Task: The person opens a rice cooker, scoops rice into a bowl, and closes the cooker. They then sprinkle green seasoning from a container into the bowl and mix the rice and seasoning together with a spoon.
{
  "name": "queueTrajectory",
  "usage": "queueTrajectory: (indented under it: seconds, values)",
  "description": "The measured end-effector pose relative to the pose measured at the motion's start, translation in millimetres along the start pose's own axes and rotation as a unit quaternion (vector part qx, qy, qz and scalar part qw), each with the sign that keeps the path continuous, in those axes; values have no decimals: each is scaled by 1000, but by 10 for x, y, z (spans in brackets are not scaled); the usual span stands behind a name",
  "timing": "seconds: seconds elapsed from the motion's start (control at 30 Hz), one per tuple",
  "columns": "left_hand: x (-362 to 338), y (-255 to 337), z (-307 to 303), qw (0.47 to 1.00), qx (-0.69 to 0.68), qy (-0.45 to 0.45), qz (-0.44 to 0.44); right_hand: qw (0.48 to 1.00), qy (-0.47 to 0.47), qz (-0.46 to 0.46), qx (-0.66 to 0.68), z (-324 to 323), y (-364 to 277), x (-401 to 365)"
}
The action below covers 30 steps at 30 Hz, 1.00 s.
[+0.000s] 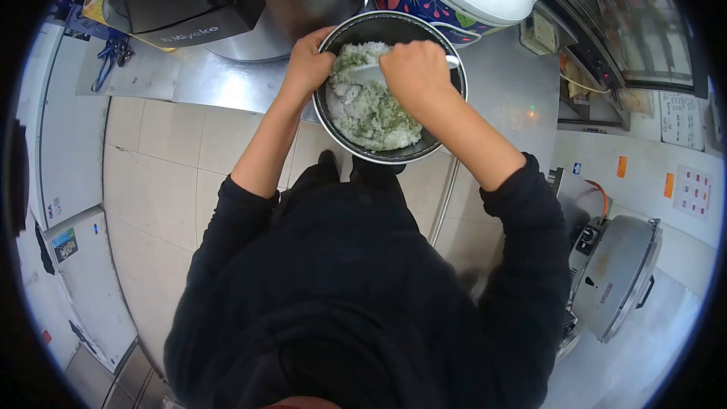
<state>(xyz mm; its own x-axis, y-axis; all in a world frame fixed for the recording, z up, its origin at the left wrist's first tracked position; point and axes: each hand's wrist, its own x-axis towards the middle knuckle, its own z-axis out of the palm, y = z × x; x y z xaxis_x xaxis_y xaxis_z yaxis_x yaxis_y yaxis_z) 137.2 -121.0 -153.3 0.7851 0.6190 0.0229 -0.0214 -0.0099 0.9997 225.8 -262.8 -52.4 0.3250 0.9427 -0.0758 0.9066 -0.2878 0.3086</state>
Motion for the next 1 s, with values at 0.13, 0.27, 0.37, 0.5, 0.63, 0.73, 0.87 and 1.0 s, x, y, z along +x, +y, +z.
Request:
queueTrajectory:
  seconds: [0.13,0.27,0.37,0.5,0.63,0.73,0.87,1.0]
  values:
    - [-5,2,-1,1000,17,1,-1,999,32,-17,-28,241,-226,20]
    - [20,-35,-10,1000,-4,13,-6,995,-13,-101,22,254,-477,-397]
    - [35,-89,5,1000,-11,11,-10,997,-27,-55,42,-53,-36,-579]
    - [43,-86,0,1000,-16,4,-24,993,-102,-50,15,-337,-128,-734]
    - [66,-2,-11,999,40,-15,-8,999,23,-21,42,352,-255,-293]
    - [91,-112,14,998,61,-7,3,999,-26,-36,-23,141,-43,-44]
    - [68,-154,37,999,40,-2,2,997,79,19,-18,-252,18,21]
    - [96,-177,19,998,70,9,1,991,42,-93,-81,348,-478,-244]
